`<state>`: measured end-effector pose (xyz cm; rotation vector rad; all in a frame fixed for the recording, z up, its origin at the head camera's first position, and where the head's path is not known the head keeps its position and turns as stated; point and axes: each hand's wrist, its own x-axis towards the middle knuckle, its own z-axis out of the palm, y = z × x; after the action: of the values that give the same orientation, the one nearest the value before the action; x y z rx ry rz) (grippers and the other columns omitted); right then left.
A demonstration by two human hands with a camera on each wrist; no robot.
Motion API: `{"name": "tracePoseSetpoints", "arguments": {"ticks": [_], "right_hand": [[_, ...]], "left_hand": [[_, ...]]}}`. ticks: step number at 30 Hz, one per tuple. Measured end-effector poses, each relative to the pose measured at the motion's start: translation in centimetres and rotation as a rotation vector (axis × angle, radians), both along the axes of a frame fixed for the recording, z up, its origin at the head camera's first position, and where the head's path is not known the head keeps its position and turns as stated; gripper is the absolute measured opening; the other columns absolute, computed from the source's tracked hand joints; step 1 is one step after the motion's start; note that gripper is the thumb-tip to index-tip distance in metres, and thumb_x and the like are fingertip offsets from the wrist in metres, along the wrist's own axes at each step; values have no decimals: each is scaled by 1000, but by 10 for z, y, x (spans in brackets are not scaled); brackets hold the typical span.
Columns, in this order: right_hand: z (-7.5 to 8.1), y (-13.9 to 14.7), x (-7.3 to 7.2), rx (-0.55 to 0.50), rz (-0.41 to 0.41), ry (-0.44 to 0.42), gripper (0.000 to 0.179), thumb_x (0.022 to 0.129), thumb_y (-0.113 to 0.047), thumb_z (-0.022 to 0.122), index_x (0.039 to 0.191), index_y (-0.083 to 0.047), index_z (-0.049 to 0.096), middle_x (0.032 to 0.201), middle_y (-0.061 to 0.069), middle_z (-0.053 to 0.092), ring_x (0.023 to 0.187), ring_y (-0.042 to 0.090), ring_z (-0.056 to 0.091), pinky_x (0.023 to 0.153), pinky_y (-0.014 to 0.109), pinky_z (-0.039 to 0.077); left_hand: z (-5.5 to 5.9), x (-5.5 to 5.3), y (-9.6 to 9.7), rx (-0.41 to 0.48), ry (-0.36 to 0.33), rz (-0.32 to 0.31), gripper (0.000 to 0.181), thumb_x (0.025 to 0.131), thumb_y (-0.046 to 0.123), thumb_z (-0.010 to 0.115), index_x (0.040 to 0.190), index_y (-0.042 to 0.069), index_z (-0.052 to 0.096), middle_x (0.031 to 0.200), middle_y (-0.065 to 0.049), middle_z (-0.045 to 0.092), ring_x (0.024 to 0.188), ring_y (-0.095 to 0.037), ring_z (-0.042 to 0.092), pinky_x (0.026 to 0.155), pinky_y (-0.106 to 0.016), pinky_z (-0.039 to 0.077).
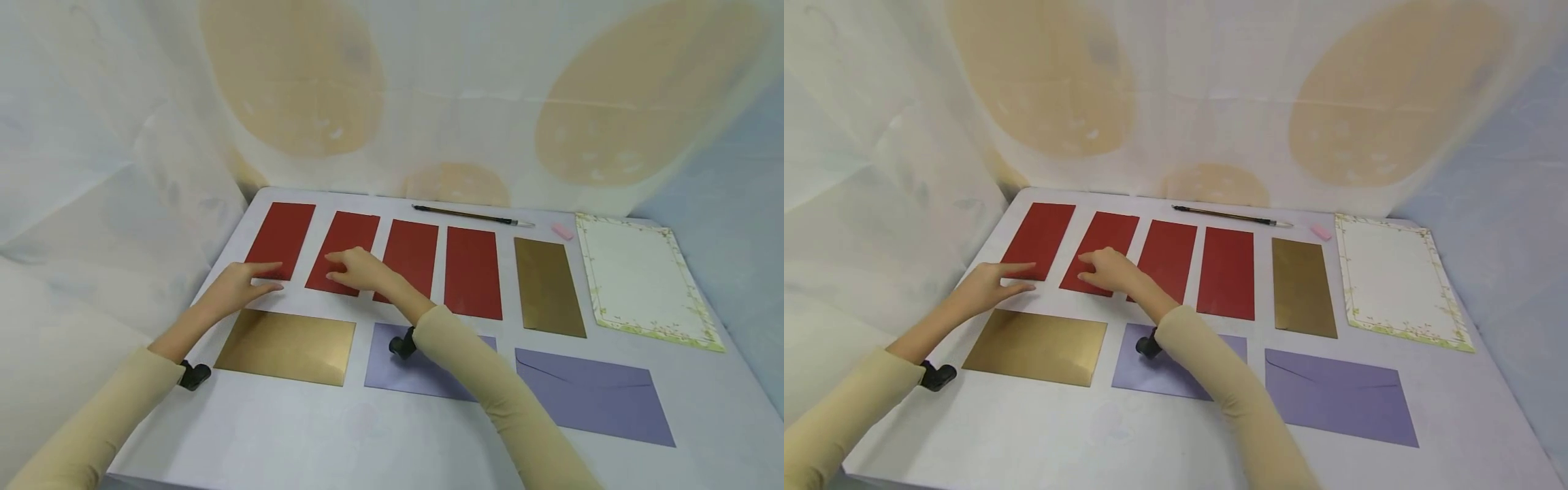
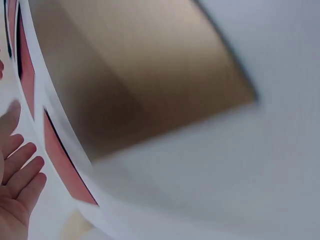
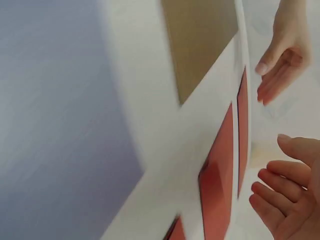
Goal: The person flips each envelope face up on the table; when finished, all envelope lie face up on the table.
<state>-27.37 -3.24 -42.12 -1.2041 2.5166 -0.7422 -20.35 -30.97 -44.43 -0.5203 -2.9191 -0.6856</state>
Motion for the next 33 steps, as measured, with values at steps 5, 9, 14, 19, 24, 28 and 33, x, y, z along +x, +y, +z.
{"name": "tracePoseSetpoints", "arguments": {"ticks": [5,9,14,19,24,28,33], "right_hand": [[-8,-31,-2,-8,22,16,44,97,-21,59,136,-2,54,106,10,70,62,11,41,66,17,39],[-13,-48,1,13,33,0,43,97,-20,60,136,-2,54,83,6,68,62,9,46,60,16,39],[-15,-59,3,37,41,-9,45,97,-19,59,139,-3,51,97,5,71,68,8,55,63,16,43],[-8,-68,6,90,41,20,45,98,-17,55,141,-3,49,136,6,57,110,12,60,83,17,46],[-5,-77,8,192,42,45,45,99,-14,52,143,-6,47,146,3,45,94,10,59,71,15,41],[-10,-81,9,270,68,65,44,99,-11,48,143,-8,47,147,2,45,60,8,38,55,17,30],[-15,-83,10,274,82,89,43,99,-10,47,141,-8,49,146,2,46,58,9,29,53,19,28]], "left_hand": [[-5,-11,-18,-55,-49,24,65,79,23,81,131,-6,55,129,-27,55,116,-43,55,94,-53,45],[-9,-20,-27,-94,-158,78,85,80,35,79,141,-9,40,144,-32,36,132,-50,33,105,-59,29],[-15,-28,-39,-134,-200,70,86,82,39,76,143,-9,37,146,-32,31,133,-51,29,105,-60,28],[-16,-28,-42,-154,-105,14,70,84,32,76,135,-7,49,138,-29,45,123,-49,45,98,-56,40],[-14,-20,-39,-194,-63,-14,66,84,35,75,133,-4,54,133,-25,52,116,-45,53,91,-54,46],[-10,-15,-39,-247,-21,-67,62,82,32,77,127,-7,58,125,-27,57,109,-44,59,86,-51,50],[1,-9,-41,-368,38,-168,48,80,22,79,113,-11,66,107,-27,66,89,-39,68,73,-45,55]]}}
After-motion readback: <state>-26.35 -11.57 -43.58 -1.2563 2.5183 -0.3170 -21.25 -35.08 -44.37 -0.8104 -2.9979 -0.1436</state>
